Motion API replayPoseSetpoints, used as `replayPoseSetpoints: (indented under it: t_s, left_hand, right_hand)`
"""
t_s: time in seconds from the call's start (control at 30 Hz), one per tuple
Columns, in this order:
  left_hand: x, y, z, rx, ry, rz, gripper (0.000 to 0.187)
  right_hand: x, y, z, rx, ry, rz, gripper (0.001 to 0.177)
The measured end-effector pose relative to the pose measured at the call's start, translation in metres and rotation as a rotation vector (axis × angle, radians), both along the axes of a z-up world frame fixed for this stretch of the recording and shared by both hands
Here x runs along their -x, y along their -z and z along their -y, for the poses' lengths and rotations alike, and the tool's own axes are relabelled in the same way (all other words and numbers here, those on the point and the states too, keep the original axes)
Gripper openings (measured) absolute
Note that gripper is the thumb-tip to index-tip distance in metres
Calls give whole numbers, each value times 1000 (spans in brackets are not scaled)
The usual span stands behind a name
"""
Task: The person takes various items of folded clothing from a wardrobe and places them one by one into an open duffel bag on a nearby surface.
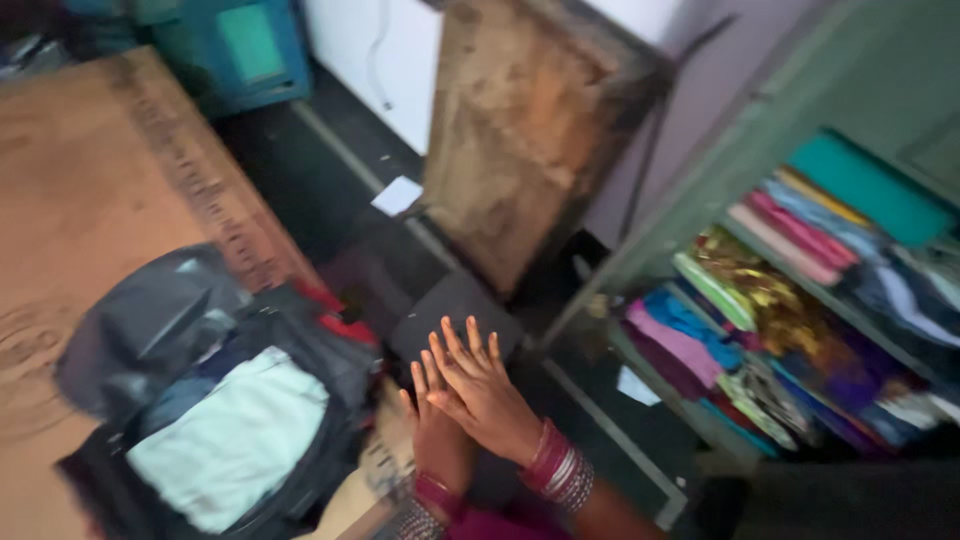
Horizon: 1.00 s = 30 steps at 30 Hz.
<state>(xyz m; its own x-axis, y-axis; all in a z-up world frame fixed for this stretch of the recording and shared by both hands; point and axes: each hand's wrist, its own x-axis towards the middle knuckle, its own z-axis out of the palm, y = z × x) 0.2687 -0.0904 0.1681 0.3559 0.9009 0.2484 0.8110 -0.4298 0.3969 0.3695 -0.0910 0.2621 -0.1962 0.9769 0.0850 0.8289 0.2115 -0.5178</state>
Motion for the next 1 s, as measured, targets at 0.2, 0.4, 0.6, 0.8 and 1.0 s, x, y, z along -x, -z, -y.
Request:
replayPoseSetpoints:
  t_s: [0.2, 0.4, 0.6, 0.8, 1.0]
  left_hand:
    - [-91, -52, 45, 4, 115, 111, 80]
    - [-184, -83, 96, -5, 265, 149, 82]
    - [-251, -116, 121, 10, 386, 235, 82]
    - [-307, -135, 114, 48, 509, 343, 90]
    - [-375, -132, 96, 156, 733, 640, 61]
  right_hand:
    - [-102, -47, 69, -101, 202, 17, 76]
    - [-197, -61, 143, -96, 344, 69, 76]
    - [-265, -83, 197, -138, 471, 104, 75]
    - [-317, -106, 214, -179, 597, 109, 77]
    - [-368, -128, 212, -217, 655, 108, 73]
